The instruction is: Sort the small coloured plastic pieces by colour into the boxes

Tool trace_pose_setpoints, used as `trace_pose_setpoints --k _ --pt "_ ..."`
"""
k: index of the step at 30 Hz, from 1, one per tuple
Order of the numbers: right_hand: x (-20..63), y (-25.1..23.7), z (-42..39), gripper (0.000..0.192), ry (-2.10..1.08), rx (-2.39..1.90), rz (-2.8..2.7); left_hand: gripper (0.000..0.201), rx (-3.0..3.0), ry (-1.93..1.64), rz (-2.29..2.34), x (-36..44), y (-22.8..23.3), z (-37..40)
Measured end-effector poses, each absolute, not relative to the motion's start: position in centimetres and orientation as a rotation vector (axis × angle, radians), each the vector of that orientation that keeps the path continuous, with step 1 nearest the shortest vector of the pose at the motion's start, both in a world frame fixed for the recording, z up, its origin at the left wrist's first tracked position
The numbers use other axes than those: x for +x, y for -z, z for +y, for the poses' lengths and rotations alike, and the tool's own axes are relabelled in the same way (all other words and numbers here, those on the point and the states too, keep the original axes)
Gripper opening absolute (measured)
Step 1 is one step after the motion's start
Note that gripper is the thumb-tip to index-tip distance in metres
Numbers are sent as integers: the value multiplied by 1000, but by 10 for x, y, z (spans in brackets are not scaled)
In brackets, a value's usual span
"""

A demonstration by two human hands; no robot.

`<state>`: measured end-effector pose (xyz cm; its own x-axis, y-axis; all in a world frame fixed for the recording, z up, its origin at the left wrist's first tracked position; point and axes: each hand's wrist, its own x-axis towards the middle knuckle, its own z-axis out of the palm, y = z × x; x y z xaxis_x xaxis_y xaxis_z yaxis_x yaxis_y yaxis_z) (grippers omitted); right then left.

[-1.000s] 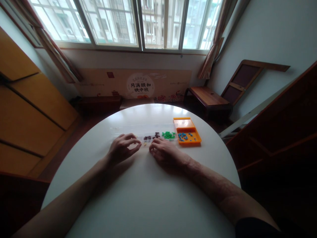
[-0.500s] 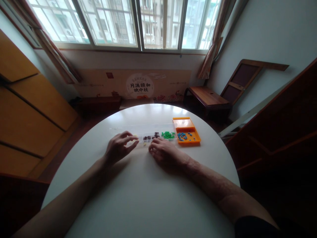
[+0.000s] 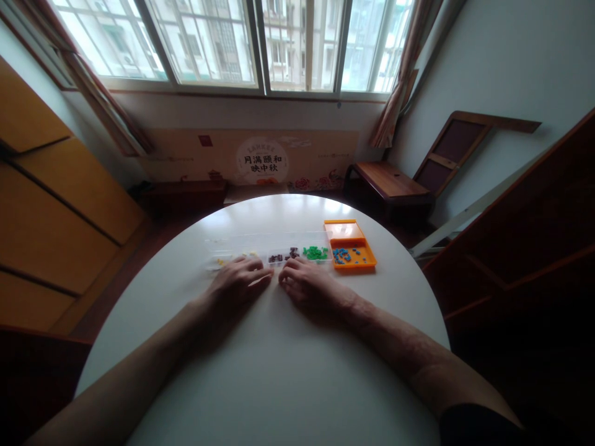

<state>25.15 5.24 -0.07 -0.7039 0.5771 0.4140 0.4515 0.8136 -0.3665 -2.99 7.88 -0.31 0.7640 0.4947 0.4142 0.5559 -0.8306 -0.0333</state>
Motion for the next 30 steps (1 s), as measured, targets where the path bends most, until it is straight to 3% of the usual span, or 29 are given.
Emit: trace_pose_setpoints --k 17,30 --pt "252 8 50 16 -280 -826 -2435 18 -2957 799 -629 -25 7 78" --pt "257 17 58 9 -335 -777 -2427 21 -2902 810 -799 -23 10 75"
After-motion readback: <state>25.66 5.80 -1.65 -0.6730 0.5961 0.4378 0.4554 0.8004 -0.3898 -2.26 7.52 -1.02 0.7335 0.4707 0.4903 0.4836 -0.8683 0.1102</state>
